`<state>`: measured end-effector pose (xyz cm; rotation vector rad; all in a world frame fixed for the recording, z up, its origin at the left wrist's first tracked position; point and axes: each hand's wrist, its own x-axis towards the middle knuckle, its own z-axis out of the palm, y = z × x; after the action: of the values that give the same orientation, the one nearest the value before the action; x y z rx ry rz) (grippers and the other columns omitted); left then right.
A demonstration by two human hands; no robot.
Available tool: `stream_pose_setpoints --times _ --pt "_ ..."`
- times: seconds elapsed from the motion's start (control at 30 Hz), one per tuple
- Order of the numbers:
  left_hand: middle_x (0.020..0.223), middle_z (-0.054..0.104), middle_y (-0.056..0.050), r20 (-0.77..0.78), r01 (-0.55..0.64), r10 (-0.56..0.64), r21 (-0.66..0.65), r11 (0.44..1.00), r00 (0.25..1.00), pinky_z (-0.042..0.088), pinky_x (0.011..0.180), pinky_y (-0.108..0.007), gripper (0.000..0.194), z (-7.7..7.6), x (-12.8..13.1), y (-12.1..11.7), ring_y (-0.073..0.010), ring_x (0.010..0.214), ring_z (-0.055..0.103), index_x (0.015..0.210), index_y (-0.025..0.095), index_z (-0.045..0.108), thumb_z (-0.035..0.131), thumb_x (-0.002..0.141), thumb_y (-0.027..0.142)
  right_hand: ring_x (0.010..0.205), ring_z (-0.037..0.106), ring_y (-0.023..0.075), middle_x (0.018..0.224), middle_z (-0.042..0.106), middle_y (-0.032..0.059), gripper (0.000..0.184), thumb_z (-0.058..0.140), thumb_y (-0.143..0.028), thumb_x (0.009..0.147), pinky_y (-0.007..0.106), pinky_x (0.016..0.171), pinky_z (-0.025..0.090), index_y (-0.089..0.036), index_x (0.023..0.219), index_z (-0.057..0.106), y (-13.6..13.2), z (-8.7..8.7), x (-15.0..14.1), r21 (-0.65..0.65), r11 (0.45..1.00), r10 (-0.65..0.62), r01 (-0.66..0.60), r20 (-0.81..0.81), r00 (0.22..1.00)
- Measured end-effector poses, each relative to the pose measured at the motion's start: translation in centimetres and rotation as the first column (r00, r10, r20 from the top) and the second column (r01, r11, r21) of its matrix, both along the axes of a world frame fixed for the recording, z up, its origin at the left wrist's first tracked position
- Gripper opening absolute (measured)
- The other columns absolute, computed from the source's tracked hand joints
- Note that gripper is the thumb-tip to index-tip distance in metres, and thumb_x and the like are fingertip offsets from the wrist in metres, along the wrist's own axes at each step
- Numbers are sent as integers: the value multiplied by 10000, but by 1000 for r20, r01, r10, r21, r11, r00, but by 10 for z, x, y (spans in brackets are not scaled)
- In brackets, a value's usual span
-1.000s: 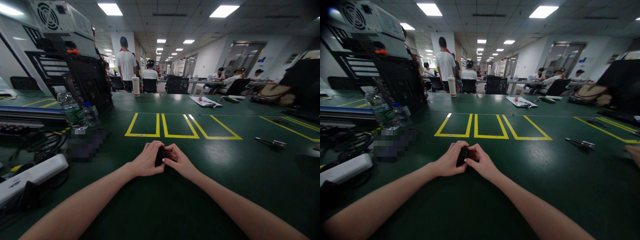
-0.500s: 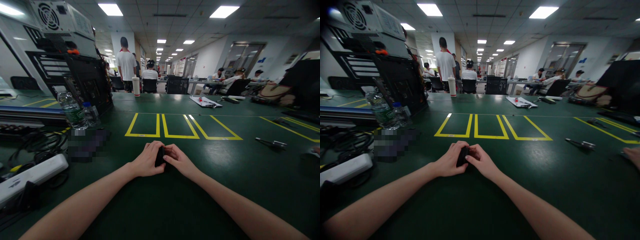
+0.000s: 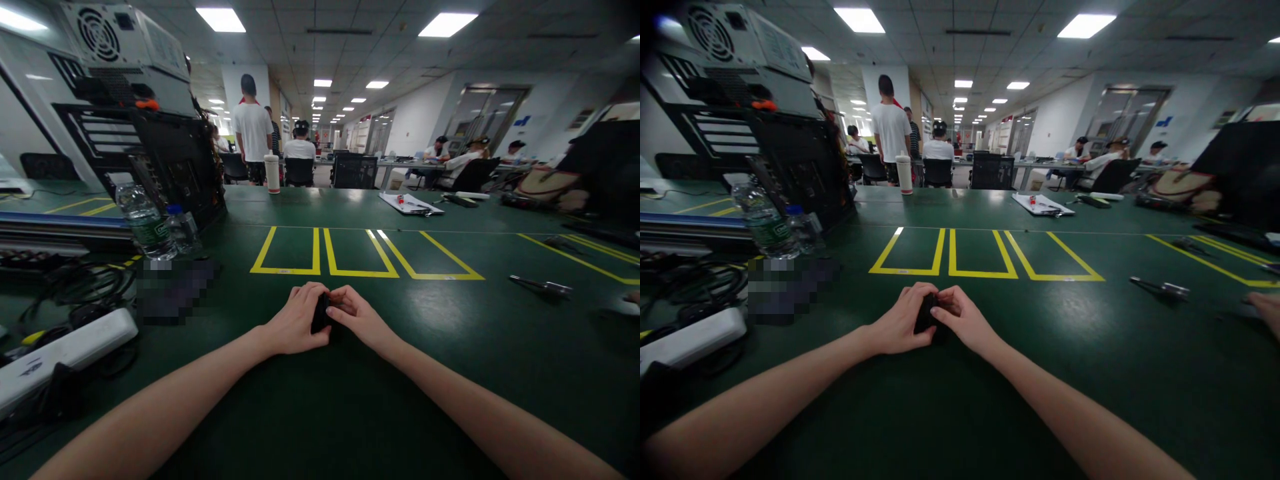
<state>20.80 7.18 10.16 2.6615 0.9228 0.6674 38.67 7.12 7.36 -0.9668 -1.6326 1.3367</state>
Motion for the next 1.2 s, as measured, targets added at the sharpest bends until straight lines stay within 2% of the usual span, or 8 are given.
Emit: stream_pose_setpoints --times 0.17,0.27,0.37,0.47,0.63,0.8,1.0,1.2 --pt "1112 420 -96 14 -19 19 2 1000 1000 350 890 -404 537 -4 -5 5 -231 1006 431 1156 170 313 577 698 262 977 528 182 1024 525 38 262 551 -257 770 401 876 417 -209 1016 474 2 6 -5 -15 1000 24 -23 65 998" --pt "1112 420 -97 10 -27 27 -2 1000 1000 356 882 -393 502 -4 -9 5 -227 1016 429 1151 169 317 555 719 257 981 532 174 1024 516 23 238 563 -205 761 381 878 429 -214 983 476 2 7 -8 16 997 81 -82 17 997" --pt "1122 415 -104 -4 -31 31 -8 999 1000 356 882 -396 506 -2 -10 4 -230 1019 431 1157 164 310 551 722 262 985 535 164 1025 509 9 294 589 -153 736 362 886 431 -227 988 457 1 4 -9 45 993 107 -105 -42 993" --pt "1141 405 -109 -8 -18 18 -1 1000 1000 339 902 -411 530 -1 -10 5 -241 1048 413 1168 168 297 560 717 259 992 533 167 1025 508 6 280 581 -172 747 361 877 436 -234 989 453 0 3 -9 36 992 120 -118 -62 991" --pt "1157 396 -101 2 2 -2 -13 1000 1000 341 896 -428 583 -4 -12 7 -250 1053 408 1184 189 281 594 702 284 949 538 166 967 522 4 155 534 -239 785 366 839 451 -223 931 483 0 3 -11 44 998 55 -53 -44 998" --pt "1156 400 -99 20 3 -3 8 1000 1000 324 910 -442 609 -10 -12 12 -255 1069 399 1182 194 274 616 683 272 959 523 168 991 523 24 236 548 -238 774 372 857 437 -213 994 465 3 1 -13 31 1000 -1 1 0 1000" --pt "1173 384 -98 -10 -4 4 27 1000 1000 336 914 -419 592 -12 -13 12 -244 1083 389 1186 187 263 598 699 224 957 534 168 988 527 11 237 594 -224 738 366 852 442 -211 941 472 4 2 -10 14 996 93 -92 -42 995" --pt "1174 386 -97 -11 4 -3 52 999 1000 323 927 -413 578 -14 -13 12 -235 1091 387 1184 185 263 590 709 219 899 545 160 935 528 2 153 538 -289 781 356 806 461 -213 903 486 3 -1 -13 39 999 28 -27 -25 999"
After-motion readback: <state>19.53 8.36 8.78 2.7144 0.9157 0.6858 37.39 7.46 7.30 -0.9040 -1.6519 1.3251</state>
